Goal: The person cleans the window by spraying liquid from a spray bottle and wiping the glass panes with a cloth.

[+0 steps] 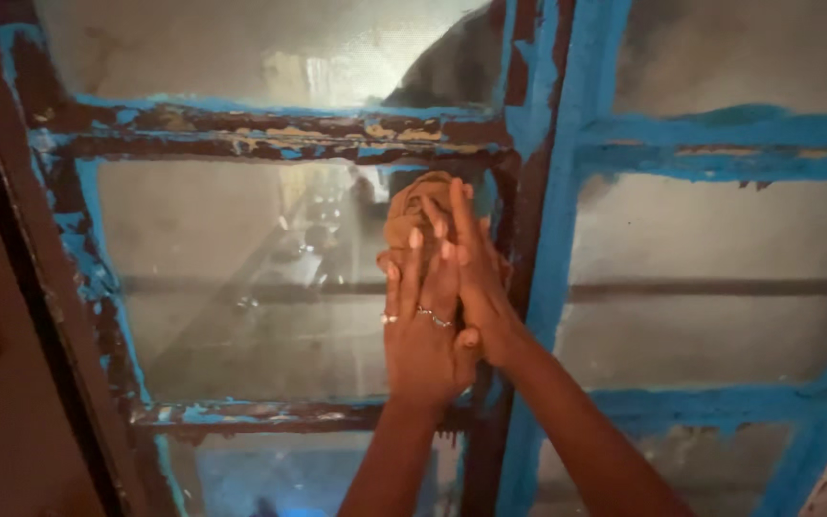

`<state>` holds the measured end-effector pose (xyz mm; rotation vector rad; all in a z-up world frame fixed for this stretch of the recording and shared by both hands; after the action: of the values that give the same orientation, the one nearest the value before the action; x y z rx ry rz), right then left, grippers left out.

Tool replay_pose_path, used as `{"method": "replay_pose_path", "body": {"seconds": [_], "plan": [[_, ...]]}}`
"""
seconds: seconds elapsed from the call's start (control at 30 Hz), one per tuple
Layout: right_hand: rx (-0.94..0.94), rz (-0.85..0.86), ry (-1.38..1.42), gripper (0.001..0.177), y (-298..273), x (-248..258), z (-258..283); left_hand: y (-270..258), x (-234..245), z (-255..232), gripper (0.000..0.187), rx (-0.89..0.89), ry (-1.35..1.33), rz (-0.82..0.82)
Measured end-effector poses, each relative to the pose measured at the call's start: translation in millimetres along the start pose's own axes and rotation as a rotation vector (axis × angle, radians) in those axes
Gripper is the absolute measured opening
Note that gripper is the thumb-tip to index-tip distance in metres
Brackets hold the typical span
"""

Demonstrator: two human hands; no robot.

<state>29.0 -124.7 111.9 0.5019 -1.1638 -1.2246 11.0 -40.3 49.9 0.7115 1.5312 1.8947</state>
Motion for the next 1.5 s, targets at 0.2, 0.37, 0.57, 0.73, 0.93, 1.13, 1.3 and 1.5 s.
{"method": "replay_pose_path", "body": {"seconds": [0.2, 0.37, 0.57, 0.73, 0.93, 1.13, 1.3, 1.5], "plan": [[-0.202, 0.046, 0.325, 0.064, -8, 26, 16, 20, -5, -9, 0.061, 0.163, 0.265, -0.014], [0.136, -0.381, -0.440, 0.037, -24, 60, 22, 49, -29, -27, 0.070, 0.288, 0.535, -0.027], [0.234, -0.438, -0.719, 0.045, -21, 66, -10, 44, -23, -16, 0.068, 0.094, 0.680, -0.017], [0.239, -0.421, -0.716, 0.047, -28, 65, -22, 22, 27, 41, 0.061, -0.003, 0.758, 0.106], [0.232, -0.467, -0.732, 0.045, -22, 61, -22, 18, 58, 64, 0.054, 0.243, 0.764, -0.177], [0.218, -0.476, -0.783, 0.041, -21, 60, -23, 4, 43, 35, 0.055, -0.182, 0.494, 0.133], [0.222, -0.480, -0.823, 0.042, -20, 56, -26, 7, 78, 68, 0.041, -0.368, 0.347, 0.362], [0.174, -0.522, -0.837, 0.041, -23, 48, -24, 18, 118, 100, 0.044, 0.145, 0.588, -0.232]]}}
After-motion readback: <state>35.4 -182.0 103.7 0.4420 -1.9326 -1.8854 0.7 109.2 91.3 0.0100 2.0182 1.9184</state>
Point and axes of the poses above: each hand's wrist, its own y-axis towards the middle knuckle, its own x-axis out of the back of the hand, z = x × y, the point moved 4 cm from there along y, towards the middle knuckle, and after that the axes turned 13 degrees about -x, right-handed, at the moved point
